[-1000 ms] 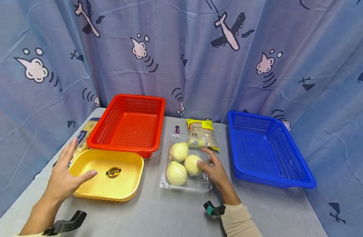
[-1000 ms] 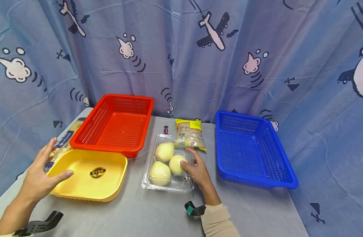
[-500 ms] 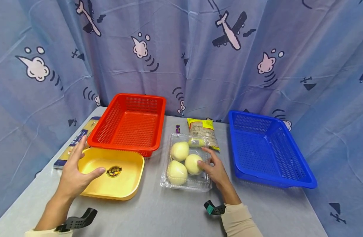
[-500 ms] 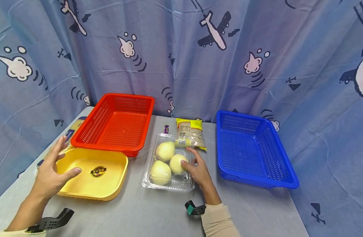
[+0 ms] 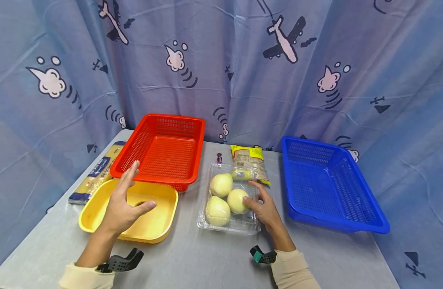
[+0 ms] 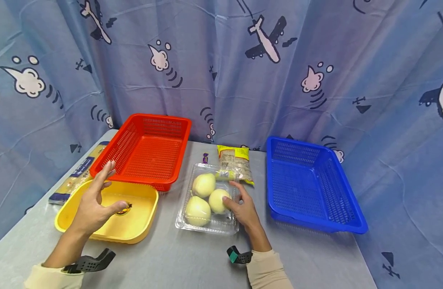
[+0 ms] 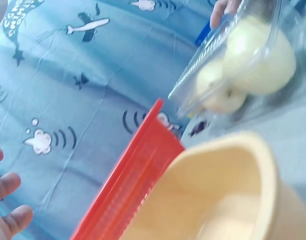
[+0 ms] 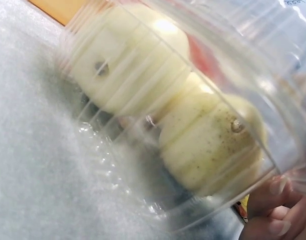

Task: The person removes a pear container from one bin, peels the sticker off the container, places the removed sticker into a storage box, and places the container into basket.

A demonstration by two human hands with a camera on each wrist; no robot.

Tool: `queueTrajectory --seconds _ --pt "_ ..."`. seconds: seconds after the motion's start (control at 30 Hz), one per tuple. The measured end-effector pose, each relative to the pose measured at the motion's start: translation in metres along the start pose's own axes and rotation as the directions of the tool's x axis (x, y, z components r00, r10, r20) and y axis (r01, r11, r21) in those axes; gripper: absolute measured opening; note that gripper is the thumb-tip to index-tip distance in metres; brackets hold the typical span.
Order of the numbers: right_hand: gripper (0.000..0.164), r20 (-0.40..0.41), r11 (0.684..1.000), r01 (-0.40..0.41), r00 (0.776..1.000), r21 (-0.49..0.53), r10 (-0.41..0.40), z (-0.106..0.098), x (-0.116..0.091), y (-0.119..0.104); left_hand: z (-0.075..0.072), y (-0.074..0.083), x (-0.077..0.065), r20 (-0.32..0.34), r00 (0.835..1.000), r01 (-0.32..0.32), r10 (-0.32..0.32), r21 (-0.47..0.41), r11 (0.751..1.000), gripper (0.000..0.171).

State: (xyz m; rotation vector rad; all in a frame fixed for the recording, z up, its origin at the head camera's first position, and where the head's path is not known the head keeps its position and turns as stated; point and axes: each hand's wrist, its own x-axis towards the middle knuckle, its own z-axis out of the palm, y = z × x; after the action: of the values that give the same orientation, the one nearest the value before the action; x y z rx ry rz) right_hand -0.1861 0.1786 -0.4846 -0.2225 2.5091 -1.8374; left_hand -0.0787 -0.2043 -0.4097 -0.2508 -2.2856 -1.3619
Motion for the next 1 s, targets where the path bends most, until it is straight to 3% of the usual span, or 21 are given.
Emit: queueTrajectory --seconds 0.2,0.37,0.53,0.77,1.0 --pt "0.056 -0.001 1.0 0.016 1.0 0.007 -0.016 0.0 0.0 0.0 0.016 0.002 0.005 0.004 0.995 -0.095 0.095 -0.053 0.994 0.106" --pt "0.055 0.002 1.0 0.013 1.0 0.004 -0.013 0.0 0.0 0.0 0.029 0.001 0.008 0.02 0.992 -0.124 0.127 -0.097 0.987 0.102" --pt "0.057 0.017 1.0 -0.006 1.0 0.004 0.006 -0.002 -0.001 -0.004 0.045 0.005 0.011 0.058 0.992 -0.102 0.111 -0.14 0.985 0.101" --pt "0.056 0.042 1.0 0.003 0.999 0.003 -0.003 -0.001 -0.014 -0.035 0.066 0.011 0.013 0.12 0.991 -0.039 0.057 -0.144 0.989 0.102" --pt "0.056 0.03 1.0 0.006 1.0 0.006 -0.007 -0.001 -0.015 -0.038 0.086 0.01 0.015 0.165 0.984 -0.045 0.072 -0.163 0.986 0.1"
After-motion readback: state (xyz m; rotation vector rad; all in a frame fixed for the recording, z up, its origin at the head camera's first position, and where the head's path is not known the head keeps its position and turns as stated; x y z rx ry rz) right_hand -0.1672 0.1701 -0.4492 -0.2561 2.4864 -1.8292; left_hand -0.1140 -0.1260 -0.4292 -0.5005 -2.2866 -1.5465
